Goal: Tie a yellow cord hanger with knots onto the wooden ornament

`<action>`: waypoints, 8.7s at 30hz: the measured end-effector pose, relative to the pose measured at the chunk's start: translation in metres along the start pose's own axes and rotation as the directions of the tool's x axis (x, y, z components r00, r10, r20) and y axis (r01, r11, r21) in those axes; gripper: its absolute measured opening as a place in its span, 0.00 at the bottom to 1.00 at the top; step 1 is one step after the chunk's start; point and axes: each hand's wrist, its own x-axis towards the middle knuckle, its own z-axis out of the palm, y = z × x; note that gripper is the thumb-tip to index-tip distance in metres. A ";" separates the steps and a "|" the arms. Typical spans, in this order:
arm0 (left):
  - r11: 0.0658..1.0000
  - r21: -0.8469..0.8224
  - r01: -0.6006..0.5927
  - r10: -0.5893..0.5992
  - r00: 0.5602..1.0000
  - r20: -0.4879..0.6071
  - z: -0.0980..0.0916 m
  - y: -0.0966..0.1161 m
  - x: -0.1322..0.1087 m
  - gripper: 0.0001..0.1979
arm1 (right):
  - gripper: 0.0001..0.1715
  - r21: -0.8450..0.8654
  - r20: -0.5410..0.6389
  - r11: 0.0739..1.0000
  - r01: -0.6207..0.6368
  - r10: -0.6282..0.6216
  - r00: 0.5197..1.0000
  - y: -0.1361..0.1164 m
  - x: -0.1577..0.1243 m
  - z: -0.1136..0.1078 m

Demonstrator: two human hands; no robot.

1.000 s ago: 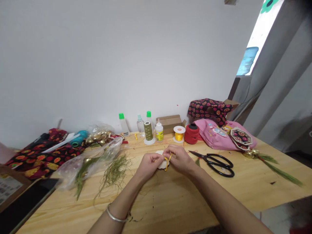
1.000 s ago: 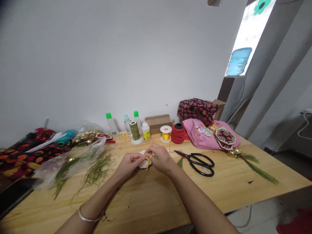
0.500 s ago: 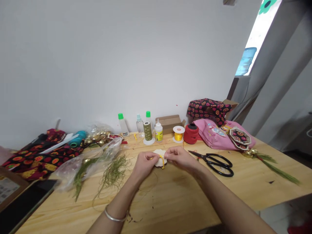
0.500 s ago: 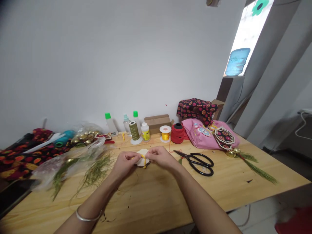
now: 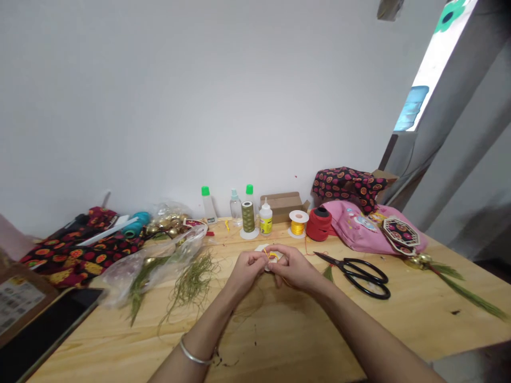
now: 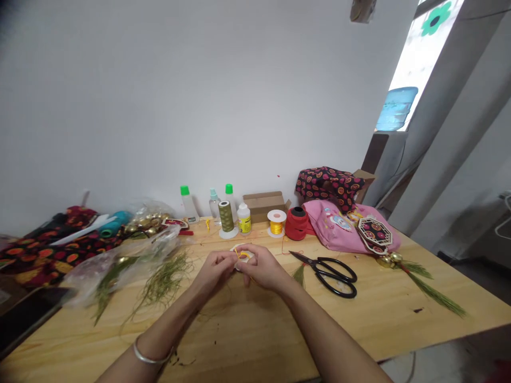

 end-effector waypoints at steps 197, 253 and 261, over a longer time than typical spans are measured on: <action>0.995 -0.071 0.065 -0.071 0.995 -0.075 -0.006 -0.004 0.004 0.09 | 0.11 -0.646 -0.142 0.687 0.332 -0.537 0.832 -0.001 0.002 -0.010; 0.912 -0.370 0.177 -0.238 0.963 -0.127 0.005 0.013 -0.002 0.13 | 0.17 -0.418 -0.172 0.850 0.322 -0.422 0.890 0.000 0.002 -0.006; 0.881 -0.434 0.188 -0.229 0.972 -0.044 0.000 0.004 0.000 0.13 | 0.16 -0.222 -0.172 0.937 0.270 -0.310 0.935 0.005 0.007 -0.007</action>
